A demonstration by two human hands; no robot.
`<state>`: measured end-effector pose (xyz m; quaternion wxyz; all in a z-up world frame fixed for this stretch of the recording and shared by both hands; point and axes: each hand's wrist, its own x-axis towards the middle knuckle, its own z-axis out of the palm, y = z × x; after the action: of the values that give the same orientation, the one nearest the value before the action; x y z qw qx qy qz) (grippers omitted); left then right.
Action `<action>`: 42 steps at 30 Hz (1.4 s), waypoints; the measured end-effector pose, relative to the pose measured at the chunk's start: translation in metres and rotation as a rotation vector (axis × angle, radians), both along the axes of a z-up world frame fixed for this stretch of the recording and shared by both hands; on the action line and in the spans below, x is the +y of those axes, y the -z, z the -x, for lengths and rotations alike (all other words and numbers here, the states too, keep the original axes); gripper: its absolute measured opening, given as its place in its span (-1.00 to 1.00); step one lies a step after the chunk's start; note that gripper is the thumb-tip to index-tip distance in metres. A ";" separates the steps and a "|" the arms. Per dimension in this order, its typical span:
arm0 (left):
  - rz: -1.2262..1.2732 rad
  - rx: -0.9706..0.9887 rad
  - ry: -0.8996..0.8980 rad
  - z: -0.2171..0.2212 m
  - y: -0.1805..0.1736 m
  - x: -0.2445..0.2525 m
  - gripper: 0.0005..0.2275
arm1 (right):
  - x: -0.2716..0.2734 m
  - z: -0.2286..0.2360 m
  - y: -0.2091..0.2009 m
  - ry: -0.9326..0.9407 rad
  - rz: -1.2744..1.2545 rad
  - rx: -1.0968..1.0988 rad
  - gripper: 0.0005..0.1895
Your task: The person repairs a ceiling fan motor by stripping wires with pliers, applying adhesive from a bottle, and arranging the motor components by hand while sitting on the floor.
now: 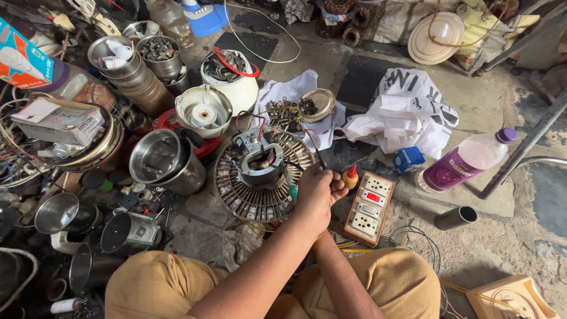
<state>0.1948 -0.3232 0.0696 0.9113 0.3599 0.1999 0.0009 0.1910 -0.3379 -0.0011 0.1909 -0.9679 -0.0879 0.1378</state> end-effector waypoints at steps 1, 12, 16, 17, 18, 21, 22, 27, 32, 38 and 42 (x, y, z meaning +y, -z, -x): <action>0.002 0.002 -0.001 0.000 0.000 0.000 -0.92 | -0.001 -0.001 0.001 0.005 -0.010 0.005 -0.68; -0.012 -0.023 -0.014 0.002 -0.001 -0.003 -0.88 | -0.009 -0.006 0.009 0.065 -0.222 0.058 -0.69; -0.006 -0.028 -0.012 0.002 0.001 -0.004 -0.87 | -0.011 -0.010 0.011 0.082 -0.282 0.078 -0.70; 0.000 -0.032 -0.014 0.002 0.001 -0.004 -0.87 | -0.012 -0.011 0.012 0.089 -0.295 0.084 -0.70; 0.007 -0.036 -0.016 0.002 0.002 -0.003 -0.87 | -0.012 -0.012 0.012 0.093 -0.307 0.084 -0.70; -0.013 -0.005 -0.009 0.000 0.004 -0.004 -0.85 | -0.016 -0.013 0.014 0.111 -0.338 0.093 -0.70; -0.010 -0.008 -0.008 0.000 0.005 -0.004 -0.84 | -0.018 -0.015 0.014 0.117 -0.343 0.096 -0.70; -0.015 0.017 -0.033 -0.004 0.014 -0.008 -0.78 | -0.017 -0.021 0.013 0.120 -0.368 0.098 -0.71; 0.029 -0.078 -0.073 -0.009 0.037 -0.012 -0.75 | -0.015 -0.015 0.015 0.116 -0.389 0.117 -0.72; 0.050 -0.107 -0.074 -0.015 0.056 -0.013 -0.73 | -0.010 -0.011 0.015 0.102 -0.405 0.134 -0.72; 0.099 -0.182 -0.072 -0.015 0.064 -0.016 -0.70 | -0.012 -0.011 0.014 0.117 -0.419 0.137 -0.73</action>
<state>0.2094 -0.3387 0.0055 0.9418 0.3052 0.1288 0.0565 0.2025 -0.3495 -0.0155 0.4008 -0.8991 -0.0451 0.1704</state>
